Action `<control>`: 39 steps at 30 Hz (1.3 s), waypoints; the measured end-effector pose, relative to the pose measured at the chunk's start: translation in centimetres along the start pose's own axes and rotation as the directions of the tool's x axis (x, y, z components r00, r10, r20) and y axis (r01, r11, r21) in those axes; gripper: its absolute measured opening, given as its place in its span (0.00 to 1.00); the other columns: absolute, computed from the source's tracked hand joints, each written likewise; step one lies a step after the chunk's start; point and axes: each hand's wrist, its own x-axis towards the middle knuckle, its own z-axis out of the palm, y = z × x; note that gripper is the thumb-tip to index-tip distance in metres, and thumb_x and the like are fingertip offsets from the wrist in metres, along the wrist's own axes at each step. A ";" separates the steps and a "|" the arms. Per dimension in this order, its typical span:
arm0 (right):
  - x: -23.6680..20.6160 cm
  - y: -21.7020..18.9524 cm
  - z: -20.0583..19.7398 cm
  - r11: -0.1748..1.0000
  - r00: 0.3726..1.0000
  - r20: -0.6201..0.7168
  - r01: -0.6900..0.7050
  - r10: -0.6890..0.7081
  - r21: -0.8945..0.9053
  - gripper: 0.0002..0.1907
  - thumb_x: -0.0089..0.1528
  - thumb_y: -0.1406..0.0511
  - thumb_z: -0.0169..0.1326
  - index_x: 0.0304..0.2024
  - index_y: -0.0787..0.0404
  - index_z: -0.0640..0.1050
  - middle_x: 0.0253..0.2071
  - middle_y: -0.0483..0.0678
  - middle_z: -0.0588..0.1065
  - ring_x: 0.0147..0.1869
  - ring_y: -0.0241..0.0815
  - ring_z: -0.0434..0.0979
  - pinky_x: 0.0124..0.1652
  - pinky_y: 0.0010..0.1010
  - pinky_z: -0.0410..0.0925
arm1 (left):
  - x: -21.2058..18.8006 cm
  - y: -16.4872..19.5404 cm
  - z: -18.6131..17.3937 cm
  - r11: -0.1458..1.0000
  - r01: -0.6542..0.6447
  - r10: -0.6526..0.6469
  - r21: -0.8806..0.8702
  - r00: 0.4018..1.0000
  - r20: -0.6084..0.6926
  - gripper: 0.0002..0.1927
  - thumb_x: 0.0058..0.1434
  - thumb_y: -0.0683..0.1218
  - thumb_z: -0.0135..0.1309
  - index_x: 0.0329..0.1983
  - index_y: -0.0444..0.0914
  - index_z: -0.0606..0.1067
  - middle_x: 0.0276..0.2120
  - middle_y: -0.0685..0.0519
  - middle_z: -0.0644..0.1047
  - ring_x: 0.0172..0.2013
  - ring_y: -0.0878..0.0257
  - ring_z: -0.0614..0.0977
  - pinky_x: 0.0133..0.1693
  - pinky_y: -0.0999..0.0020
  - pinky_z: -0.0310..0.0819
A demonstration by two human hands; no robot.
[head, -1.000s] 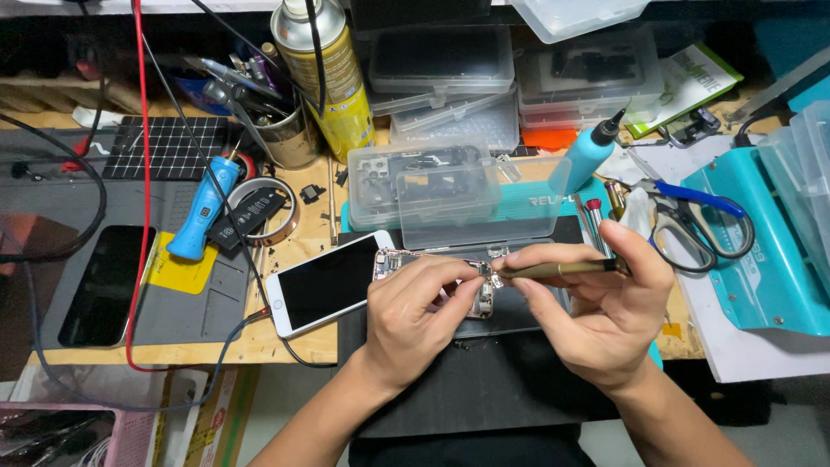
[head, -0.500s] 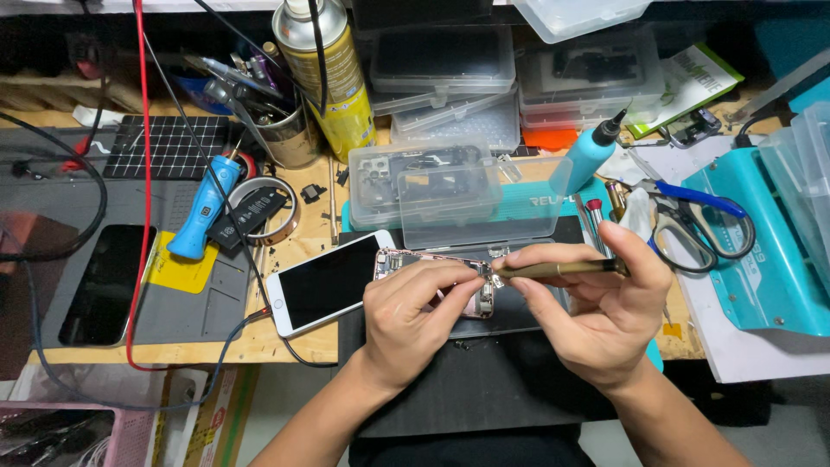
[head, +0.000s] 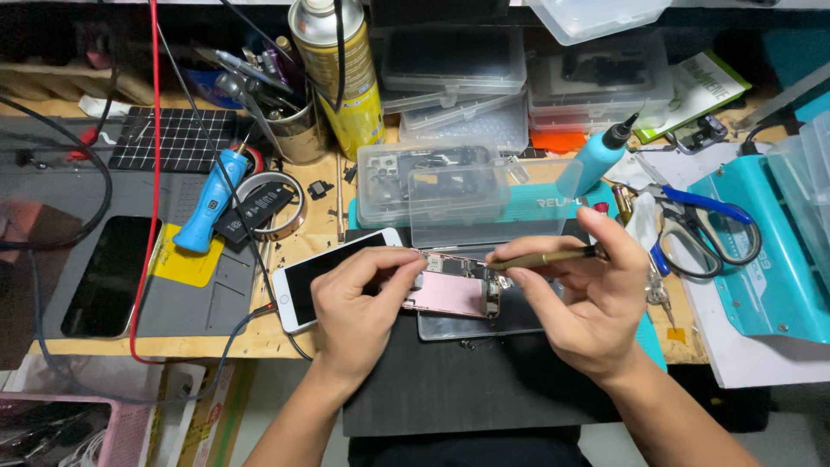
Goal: The person repairs a disassembled smartphone at a workbench, holding the phone chassis in one hand and using a screwdriver with the other to remove and tighten small screws from the internal frame. They reposition the phone repeatedly, pick up screws and small components from the mat, and continue driving screws into different points of the phone body.
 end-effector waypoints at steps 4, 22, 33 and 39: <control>0.4 0.7 0.9 0.998 0.997 0.050 -0.062 0.062 0.006 0.41 0.66 0.82 0.53 0.74 0.57 0.49 0.52 0.63 0.77 0.56 0.50 0.83 0.56 0.39 0.78 | -0.3 -1.0 -1.2 0.997 0.057 -0.054 0.046 0.997 -0.053 0.04 0.59 0.36 0.65 0.37 0.33 0.82 0.33 0.54 0.84 0.28 0.73 0.77 0.31 0.78 0.72; 1.6 2.2 4.0 0.997 0.963 0.268 -0.006 0.025 -0.071 0.38 0.65 0.79 0.57 0.72 0.64 0.54 0.50 0.57 0.80 0.54 0.45 0.84 0.52 0.32 0.79 | -3.1 -0.6 -3.2 0.961 -0.122 0.087 0.248 0.985 0.147 0.08 0.55 0.38 0.66 0.32 0.34 0.77 0.46 0.47 0.83 0.39 0.56 0.85 0.39 0.67 0.78; 1.7 1.5 3.7 0.993 0.957 0.283 0.088 -0.061 -0.083 0.38 0.63 0.80 0.59 0.70 0.63 0.55 0.50 0.60 0.79 0.53 0.47 0.84 0.52 0.34 0.79 | -3.4 -0.3 -2.4 0.939 -0.210 0.163 0.271 0.969 0.186 0.08 0.57 0.38 0.66 0.34 0.36 0.76 0.45 0.48 0.83 0.37 0.57 0.84 0.38 0.66 0.77; 1.9 1.1 3.3 0.979 0.951 0.302 0.119 -0.065 -0.163 0.39 0.62 0.79 0.60 0.69 0.63 0.56 0.49 0.60 0.79 0.53 0.47 0.84 0.51 0.33 0.79 | -3.4 -0.2 -2.3 0.945 -0.185 0.135 0.269 0.972 0.194 0.08 0.58 0.39 0.66 0.33 0.37 0.76 0.45 0.49 0.83 0.35 0.60 0.84 0.36 0.68 0.77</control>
